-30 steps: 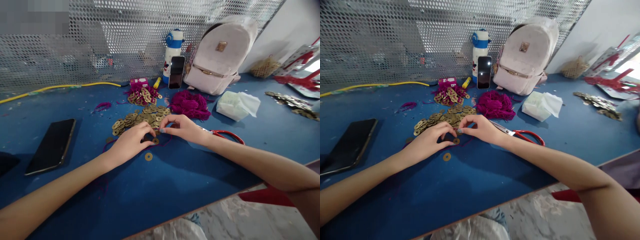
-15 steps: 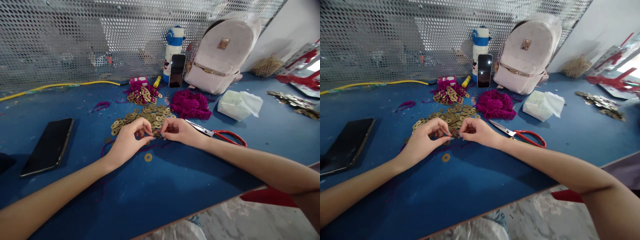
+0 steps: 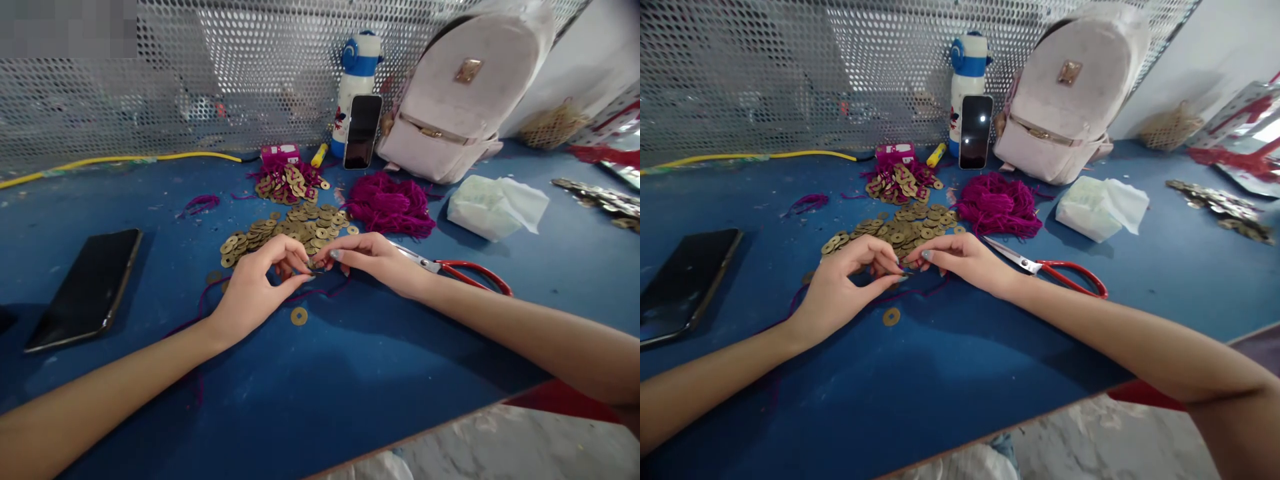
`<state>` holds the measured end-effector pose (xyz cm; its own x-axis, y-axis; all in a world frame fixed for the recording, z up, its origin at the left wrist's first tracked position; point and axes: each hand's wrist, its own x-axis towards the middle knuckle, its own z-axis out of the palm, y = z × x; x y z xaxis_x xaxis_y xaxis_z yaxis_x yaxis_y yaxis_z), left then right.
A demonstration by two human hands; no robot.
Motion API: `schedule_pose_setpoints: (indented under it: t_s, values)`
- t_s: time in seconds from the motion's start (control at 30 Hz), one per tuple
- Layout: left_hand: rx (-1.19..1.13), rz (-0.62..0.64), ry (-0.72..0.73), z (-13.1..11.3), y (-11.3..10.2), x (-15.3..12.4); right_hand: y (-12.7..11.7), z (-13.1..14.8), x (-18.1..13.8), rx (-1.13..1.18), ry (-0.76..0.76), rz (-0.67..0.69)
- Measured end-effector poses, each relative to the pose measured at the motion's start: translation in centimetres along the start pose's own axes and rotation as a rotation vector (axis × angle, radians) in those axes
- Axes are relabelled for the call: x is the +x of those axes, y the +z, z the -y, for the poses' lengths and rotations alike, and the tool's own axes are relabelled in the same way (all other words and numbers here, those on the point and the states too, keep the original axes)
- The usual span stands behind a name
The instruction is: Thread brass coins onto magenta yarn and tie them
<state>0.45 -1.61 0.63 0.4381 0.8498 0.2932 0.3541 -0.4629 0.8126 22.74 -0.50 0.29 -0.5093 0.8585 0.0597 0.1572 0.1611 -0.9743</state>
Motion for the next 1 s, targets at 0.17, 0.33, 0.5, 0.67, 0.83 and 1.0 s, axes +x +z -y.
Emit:
schedule_pose_setpoints:
  t_s: [0.17, 0.33, 0.5, 0.67, 0.83, 1.0]
  values:
    - [0.003, -0.032, -0.008, 0.13, 0.07, 0.01, 0.08, 0.20, -0.29, -0.024, -0.017, 0.034]
    - [0.032, -0.067, -0.040, 0.28, 0.02, -0.03, 0.11, 0.39, -0.47, -0.036, 0.011, 0.058]
    - [0.044, -0.079, -0.061, 0.12, -0.03, 0.05, 0.04, 0.35, -0.49, -0.036, 0.008, 0.070]
    - [0.045, -0.080, -0.066, 0.15, 0.01, 0.13, 0.23, 0.44, -0.45, -0.005, 0.002, 0.092]
    - [0.050, -0.096, -0.069, 0.13, -0.02, 0.16, 0.23, 0.43, -0.45, 0.011, -0.020, 0.116]
    - [0.027, -0.104, -0.097, 0.04, -0.14, 0.35, 0.13, 0.26, -0.50, -0.046, -0.001, 0.098]
